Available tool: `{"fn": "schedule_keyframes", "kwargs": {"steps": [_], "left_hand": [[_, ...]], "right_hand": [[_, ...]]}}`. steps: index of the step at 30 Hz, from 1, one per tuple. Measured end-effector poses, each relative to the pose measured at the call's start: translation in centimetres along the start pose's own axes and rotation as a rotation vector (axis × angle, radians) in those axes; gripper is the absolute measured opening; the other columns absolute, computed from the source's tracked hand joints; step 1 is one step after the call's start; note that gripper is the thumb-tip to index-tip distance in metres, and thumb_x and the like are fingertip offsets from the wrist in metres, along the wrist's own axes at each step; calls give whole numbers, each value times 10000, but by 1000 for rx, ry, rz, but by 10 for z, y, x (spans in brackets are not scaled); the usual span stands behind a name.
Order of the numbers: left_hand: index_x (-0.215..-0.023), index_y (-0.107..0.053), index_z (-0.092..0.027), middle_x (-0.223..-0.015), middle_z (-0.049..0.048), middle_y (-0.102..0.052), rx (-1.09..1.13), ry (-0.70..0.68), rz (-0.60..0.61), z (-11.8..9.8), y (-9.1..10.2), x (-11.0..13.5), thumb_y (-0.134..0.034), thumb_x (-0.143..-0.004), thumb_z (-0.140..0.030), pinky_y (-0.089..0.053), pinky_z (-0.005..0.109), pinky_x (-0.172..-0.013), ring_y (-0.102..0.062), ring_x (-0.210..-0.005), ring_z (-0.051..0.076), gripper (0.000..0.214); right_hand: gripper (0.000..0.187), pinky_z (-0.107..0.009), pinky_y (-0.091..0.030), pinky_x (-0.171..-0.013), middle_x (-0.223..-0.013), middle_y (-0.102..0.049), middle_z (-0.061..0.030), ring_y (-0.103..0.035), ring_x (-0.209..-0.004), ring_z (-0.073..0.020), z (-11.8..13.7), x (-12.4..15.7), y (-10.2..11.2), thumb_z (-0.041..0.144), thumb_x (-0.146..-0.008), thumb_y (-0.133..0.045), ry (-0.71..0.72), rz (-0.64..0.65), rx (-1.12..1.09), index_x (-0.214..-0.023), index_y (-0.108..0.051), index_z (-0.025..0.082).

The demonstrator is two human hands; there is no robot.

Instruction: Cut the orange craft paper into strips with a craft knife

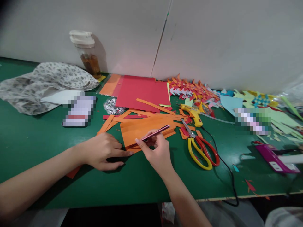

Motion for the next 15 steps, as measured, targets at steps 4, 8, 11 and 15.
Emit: {"fn": "schedule_keyframes", "kwargs": {"steps": [4,8,11,15], "left_hand": [[-1129,-671,-171,-613,17,-638,-2,-19,-13,-2,3,-1,-501,-887,-316,-363,271,-469,-576,-512,144,329],[-1119,-675,-178,-618,10,-642,1,-16,-15,-1,4,-2,-519,-879,-319,-369,271,-472,-582,-516,143,320],[-1115,-680,-187,-611,7,-637,-6,0,-6,-1,3,-1,-520,-882,-317,-365,275,-467,-592,-526,145,311],[-1102,-687,-181,-603,7,-633,-8,10,-8,0,3,-1,-520,-885,-327,-357,282,-458,-591,-519,147,311]], "right_hand": [[312,-299,-574,-607,-719,-633,-10,-675,-671,-190,-2,-1,0,358,-712,-780,-6,-7,10,-813,-511,237],[304,-288,-576,-618,-728,-633,-11,-676,-684,-185,-4,-1,0,353,-721,-775,-10,2,1,-817,-514,229],[298,-279,-567,-598,-717,-623,-7,-669,-674,-181,-3,-1,0,350,-732,-765,8,4,11,-818,-507,227],[277,-274,-553,-598,-726,-612,0,-651,-664,-169,-1,0,3,318,-750,-749,47,-14,28,-830,-498,231]]}}
Point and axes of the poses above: each hand's wrist, its own x-axis away from the middle knuckle, its own y-axis out of the back of the hand, z = x × y, the point moved 8 cm from there along -x, towards the middle knuckle
